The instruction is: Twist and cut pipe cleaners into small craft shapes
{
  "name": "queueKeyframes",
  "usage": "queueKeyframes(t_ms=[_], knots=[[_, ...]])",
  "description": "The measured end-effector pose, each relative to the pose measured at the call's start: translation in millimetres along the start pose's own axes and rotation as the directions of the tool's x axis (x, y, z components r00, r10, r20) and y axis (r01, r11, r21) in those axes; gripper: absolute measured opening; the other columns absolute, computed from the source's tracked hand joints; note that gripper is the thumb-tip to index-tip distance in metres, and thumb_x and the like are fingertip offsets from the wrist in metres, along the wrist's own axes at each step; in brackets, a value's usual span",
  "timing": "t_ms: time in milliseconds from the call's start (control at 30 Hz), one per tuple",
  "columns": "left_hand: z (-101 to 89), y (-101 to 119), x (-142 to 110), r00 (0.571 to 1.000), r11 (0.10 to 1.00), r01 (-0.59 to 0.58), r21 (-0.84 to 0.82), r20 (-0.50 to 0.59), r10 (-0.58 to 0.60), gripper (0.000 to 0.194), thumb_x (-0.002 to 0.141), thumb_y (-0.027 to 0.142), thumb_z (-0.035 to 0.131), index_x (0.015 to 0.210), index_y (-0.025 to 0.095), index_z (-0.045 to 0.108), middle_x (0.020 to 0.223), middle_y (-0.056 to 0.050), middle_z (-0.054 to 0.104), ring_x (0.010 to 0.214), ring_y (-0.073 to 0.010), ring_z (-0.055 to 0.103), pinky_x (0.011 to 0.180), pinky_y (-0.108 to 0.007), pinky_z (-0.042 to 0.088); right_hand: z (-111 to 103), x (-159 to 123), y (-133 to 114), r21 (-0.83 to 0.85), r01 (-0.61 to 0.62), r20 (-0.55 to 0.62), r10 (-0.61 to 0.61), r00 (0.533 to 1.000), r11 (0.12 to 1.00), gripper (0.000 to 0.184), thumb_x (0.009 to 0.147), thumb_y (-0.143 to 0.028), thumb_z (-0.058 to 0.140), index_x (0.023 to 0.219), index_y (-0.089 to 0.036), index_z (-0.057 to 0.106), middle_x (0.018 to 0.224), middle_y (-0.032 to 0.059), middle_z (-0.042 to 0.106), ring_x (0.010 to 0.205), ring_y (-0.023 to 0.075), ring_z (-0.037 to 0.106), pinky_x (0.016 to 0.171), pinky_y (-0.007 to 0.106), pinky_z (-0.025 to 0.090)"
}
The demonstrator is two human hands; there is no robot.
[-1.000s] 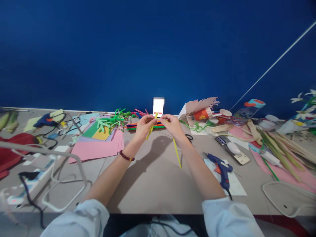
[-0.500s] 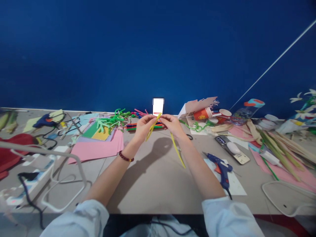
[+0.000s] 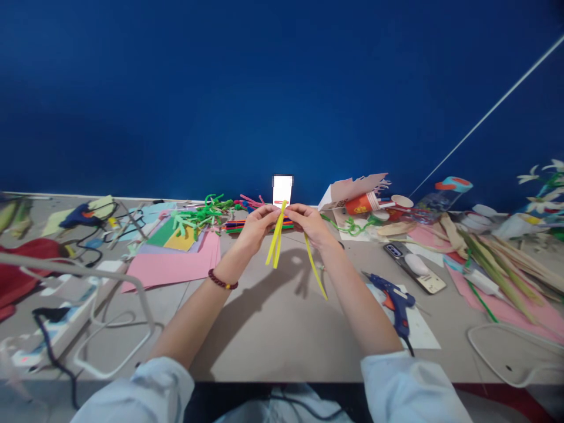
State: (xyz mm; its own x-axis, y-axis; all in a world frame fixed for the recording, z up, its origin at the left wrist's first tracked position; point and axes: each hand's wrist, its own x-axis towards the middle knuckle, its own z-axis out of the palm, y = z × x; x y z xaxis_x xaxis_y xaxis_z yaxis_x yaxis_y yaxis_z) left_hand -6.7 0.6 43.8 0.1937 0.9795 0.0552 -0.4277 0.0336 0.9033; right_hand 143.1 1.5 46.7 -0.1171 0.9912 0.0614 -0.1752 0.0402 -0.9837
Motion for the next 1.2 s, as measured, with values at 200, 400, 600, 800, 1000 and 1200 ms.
queueKeyframes(t_ms=[200, 400, 600, 800, 1000, 1200], knots=[[-0.5, 1.0, -0.4, 1.000, 1.000, 0.005, -0.005, 0.024, -0.005, 0.026, 0.060, 0.030, 0.079, 0.074, 0.016, 0.062, 0.064, 0.003, 0.063, 0.055, -0.0065, 0.057, 0.054, -0.017, 0.042, 0.3, -0.5, -1.7, 0.024, 0.029, 0.038, -0.030, 0.999, 0.999, 0.026, 0.059, -0.037, 0.076, 0.073, -0.019, 0.065, 0.056, -0.0053, 0.052, 0.047, 0.0052, 0.033, 0.047, 0.023, 0.022], [-0.5, -1.2, 0.7, 0.998, 1.000, -0.011, -0.023, 0.060, 0.012, 0.028, 0.060, 0.031, 0.079, 0.078, 0.016, 0.064, 0.070, 0.001, 0.067, 0.061, -0.0088, 0.061, 0.058, -0.019, 0.047, 0.1, 0.0, -2.0, 0.070, -0.008, 0.058, 0.003, 0.998, 0.998, 0.027, 0.055, -0.035, 0.077, 0.073, -0.019, 0.065, 0.061, -0.0048, 0.056, 0.051, 0.0063, 0.042, 0.052, 0.023, 0.031], [-0.5, -2.7, -0.1, 0.999, 0.999, -0.041, 0.014, 0.035, 0.040, 0.028, 0.061, 0.031, 0.079, 0.079, 0.016, 0.064, 0.067, 0.001, 0.066, 0.058, -0.0080, 0.060, 0.054, -0.018, 0.046, -0.3, 0.6, 0.2, 0.061, -0.012, 0.049, 0.009, 0.999, 0.998, 0.028, 0.057, -0.037, 0.077, 0.074, -0.019, 0.066, 0.065, -0.0035, 0.060, 0.055, 0.0071, 0.046, 0.056, 0.024, 0.036], [-1.2, -4.3, 0.7, 0.997, 0.997, -0.071, 0.005, 0.040, 0.071, 0.025, 0.062, 0.030, 0.079, 0.078, 0.017, 0.065, 0.070, 0.001, 0.066, 0.060, -0.0085, 0.061, 0.059, -0.019, 0.048, 0.2, 0.7, 1.0, 0.078, -0.012, 0.074, 0.006, 0.997, 0.997, 0.030, 0.056, -0.039, 0.079, 0.074, -0.019, 0.066, 0.066, -0.0033, 0.061, 0.055, 0.0073, 0.046, 0.056, 0.024, 0.035], [0.5, -2.8, -1.3, 0.992, 0.990, -0.120, 0.077, 0.032, 0.118, 0.025, 0.063, 0.031, 0.078, 0.078, 0.017, 0.065, 0.073, 0.001, 0.067, 0.063, -0.0087, 0.061, 0.061, -0.019, 0.048, -0.6, 2.0, 4.4, 0.099, 0.006, 0.093, -0.015, 0.996, 0.995, 0.029, 0.056, -0.037, 0.080, 0.070, -0.018, 0.065, 0.065, -0.0039, 0.059, 0.055, 0.0063, 0.045, 0.055, 0.023, 0.033], [0.4, -6.0, -1.5, 0.992, 0.988, -0.127, 0.083, 0.039, 0.124, 0.024, 0.065, 0.032, 0.077, 0.081, 0.017, 0.065, 0.075, 0.000, 0.067, 0.064, -0.0099, 0.062, 0.063, -0.021, 0.050, -1.7, 5.3, 9.8, 0.133, -0.026, 0.130, 0.009, 0.991, 0.991, 0.033, 0.055, -0.040, 0.081, 0.073, -0.019, 0.063, 0.065, -0.0043, 0.058, 0.061, 0.0088, 0.051, 0.060, 0.024, 0.040]])
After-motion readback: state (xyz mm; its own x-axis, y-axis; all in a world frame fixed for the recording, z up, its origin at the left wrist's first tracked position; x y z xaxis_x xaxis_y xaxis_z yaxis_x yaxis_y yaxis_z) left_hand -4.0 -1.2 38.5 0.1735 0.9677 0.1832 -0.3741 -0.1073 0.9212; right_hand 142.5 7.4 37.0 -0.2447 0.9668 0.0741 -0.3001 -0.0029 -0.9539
